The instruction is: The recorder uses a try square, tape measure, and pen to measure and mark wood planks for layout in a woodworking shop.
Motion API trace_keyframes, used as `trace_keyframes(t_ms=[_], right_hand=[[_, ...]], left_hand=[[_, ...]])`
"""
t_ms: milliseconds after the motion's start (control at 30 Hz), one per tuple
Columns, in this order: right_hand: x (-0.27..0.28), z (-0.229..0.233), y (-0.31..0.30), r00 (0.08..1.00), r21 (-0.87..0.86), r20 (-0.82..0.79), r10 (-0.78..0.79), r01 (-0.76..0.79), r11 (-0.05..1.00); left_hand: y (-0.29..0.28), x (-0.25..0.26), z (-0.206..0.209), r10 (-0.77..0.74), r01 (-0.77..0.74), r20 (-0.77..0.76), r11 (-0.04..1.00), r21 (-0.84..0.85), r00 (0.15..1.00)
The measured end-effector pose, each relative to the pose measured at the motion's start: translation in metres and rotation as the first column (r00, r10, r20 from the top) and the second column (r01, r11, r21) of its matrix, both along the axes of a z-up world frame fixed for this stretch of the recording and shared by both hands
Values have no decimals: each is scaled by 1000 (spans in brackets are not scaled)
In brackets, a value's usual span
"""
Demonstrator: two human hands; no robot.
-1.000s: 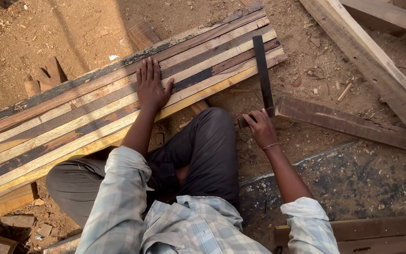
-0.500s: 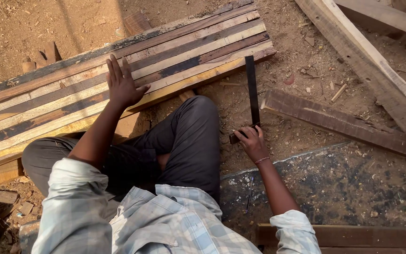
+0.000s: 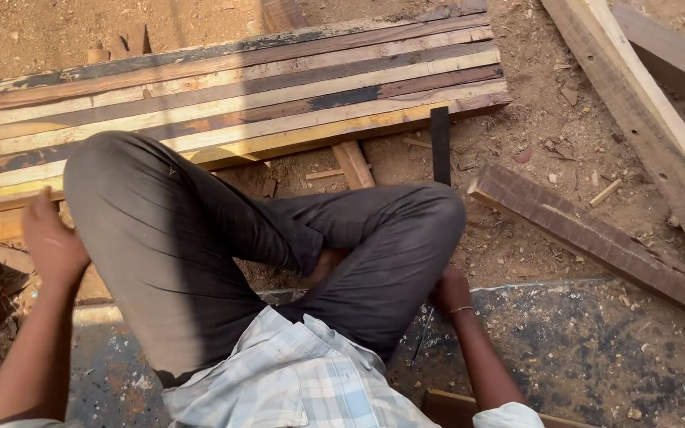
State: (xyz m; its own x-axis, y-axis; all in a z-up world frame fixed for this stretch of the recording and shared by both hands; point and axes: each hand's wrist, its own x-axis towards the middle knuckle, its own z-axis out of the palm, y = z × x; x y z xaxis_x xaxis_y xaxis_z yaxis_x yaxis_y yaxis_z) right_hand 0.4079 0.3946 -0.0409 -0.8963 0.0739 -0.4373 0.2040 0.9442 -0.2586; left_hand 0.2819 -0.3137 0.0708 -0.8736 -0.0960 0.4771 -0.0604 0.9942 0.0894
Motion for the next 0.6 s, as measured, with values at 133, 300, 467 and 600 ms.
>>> trace_keyframes(t_ms=[133,300,467,600], right_hand=[[29,-87,53,969,-548,-109,-224,130,826],[47,-125,85,990,-202,-137,22,-50,978],[50,-69,74,932,26,-55,357,-356,934],[42,-54,102,853,-28,-44,520,-521,853]], left_hand=[[72,117,-77,32,-222,351,827,516,936],[93,191,-151,0,-104,292,935,339,956],[107,190,-130,56,-176,291,898,403,955],[110,177,-98,108,-242,325,880,409,940]])
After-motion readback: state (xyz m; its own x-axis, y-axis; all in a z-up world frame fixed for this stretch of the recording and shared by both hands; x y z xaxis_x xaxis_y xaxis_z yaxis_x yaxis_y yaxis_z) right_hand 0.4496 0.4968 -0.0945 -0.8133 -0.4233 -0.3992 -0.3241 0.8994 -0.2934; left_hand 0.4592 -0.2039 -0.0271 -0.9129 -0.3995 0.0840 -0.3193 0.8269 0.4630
